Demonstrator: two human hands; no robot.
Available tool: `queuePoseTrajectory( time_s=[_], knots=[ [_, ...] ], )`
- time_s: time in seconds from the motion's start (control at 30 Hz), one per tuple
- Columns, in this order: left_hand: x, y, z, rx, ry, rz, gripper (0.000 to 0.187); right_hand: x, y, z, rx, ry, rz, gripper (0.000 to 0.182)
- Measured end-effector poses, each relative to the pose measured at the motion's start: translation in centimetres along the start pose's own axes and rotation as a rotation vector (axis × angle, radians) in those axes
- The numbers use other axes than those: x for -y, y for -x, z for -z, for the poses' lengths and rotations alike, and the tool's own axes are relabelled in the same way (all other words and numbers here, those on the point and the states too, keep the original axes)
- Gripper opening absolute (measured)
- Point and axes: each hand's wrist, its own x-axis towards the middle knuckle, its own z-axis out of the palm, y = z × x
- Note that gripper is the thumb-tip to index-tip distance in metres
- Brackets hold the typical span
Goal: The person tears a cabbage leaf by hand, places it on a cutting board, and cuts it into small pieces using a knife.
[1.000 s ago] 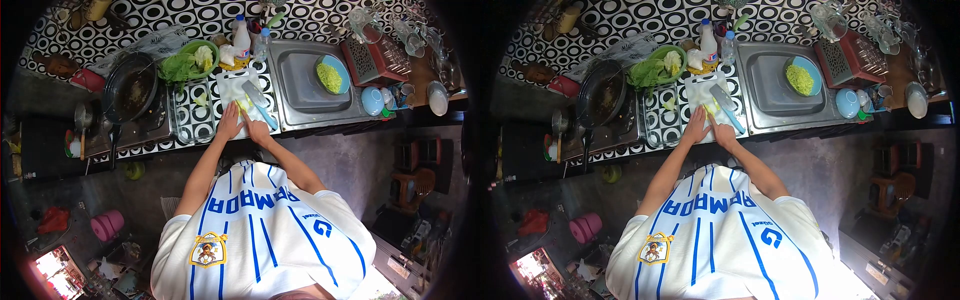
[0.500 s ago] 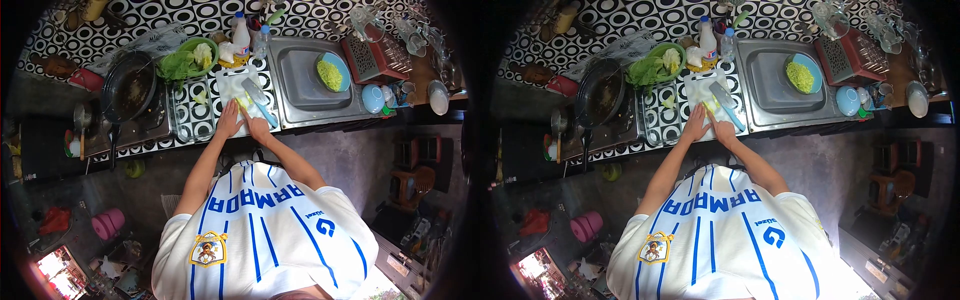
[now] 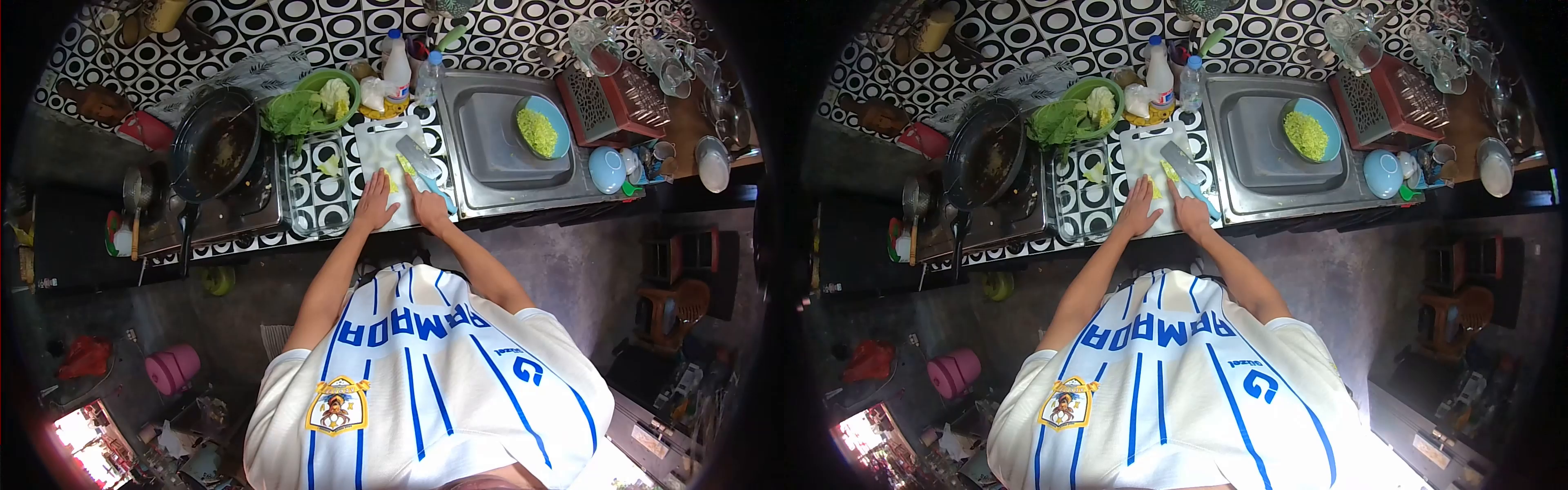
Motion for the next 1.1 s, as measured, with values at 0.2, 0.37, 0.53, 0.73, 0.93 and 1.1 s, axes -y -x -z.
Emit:
queuePoseTrajectory(
  time_s=[0.2, 0.37, 0.53, 0.73, 0.93, 1.1],
  knots=[
    [-0.4, 0.8, 0.1, 0.040, -0.033, 0.063, 0.086, 1.5, 1.7, 0.2, -0.005, -0.130, 0.022, 0.084],
    [-0.2, 0.7, 0.0, 0.092, -0.074, 0.069, 0.085, 3.0, 2.0, -0.4, -0.039, -0.173, 0.075, 0.078],
    [-0.5, 0.6, 0.5, 0.109, -0.122, 0.049, 0.081, 3.4, 1.6, -1.1, -0.035, -0.178, 0.069, 0.072],
    [-0.8, 0.6, 0.7, 0.118, -0.182, 0.046, 0.080, 3.6, 1.5, -1.9, -0.024, -0.160, 0.064, 0.076],
    [-1.3, 0.3, 1.1, 0.199, -0.369, 0.070, 0.082, 3.9, 1.0, -2.7, -0.007, -0.068, 0.079, 0.083],
    [-1.2, 0.6, 0.7, 0.198, -0.377, 0.056, 0.081, 3.8, 1.6, -2.8, -0.022, -0.060, 0.070, 0.086]
  ],
)
